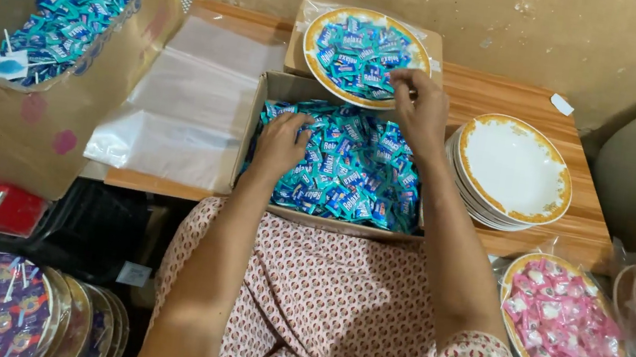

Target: Packaging blue packets into small boxes and placing decorative plates on top as part of a manual assembly process.

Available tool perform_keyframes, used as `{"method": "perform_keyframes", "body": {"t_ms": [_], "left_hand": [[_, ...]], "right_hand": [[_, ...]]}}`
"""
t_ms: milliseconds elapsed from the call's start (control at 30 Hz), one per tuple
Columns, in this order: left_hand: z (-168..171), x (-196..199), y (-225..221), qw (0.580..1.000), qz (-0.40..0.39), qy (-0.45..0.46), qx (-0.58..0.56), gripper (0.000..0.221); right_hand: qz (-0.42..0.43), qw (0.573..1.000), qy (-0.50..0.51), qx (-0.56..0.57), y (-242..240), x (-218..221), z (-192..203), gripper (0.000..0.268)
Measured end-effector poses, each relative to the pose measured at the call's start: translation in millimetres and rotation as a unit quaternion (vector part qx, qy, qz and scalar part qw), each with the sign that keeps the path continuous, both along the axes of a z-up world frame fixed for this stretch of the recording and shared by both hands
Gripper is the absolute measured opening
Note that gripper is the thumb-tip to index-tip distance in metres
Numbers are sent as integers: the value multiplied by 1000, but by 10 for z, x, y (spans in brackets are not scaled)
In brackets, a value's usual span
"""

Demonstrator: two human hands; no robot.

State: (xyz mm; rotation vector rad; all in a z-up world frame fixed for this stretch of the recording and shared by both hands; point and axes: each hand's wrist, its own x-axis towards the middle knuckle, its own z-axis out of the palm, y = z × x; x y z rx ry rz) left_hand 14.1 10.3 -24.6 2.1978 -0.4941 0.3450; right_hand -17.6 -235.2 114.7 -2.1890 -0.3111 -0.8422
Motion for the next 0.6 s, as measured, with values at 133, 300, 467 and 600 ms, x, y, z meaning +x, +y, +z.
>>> {"method": "perform_keyframes", "body": {"t_ms": [133,300,467,600], "left_hand": [[-30,-21,-18,997,7,14,77,32],[196,-185,22,988,4,55,143,42],[104,-149,57,998,9,-23,57,18],[38,-96,60,1000,6,-14,3,25]], "right_hand": [[-24,997,58,-54,-160,-374,-418,18],[-4,957,174,-233,-180,-540,-840,28],[-27,986,92,-134,-264,-480,-1058,12],[-30,999,32,-13,-260,-550,-992,12]]}}
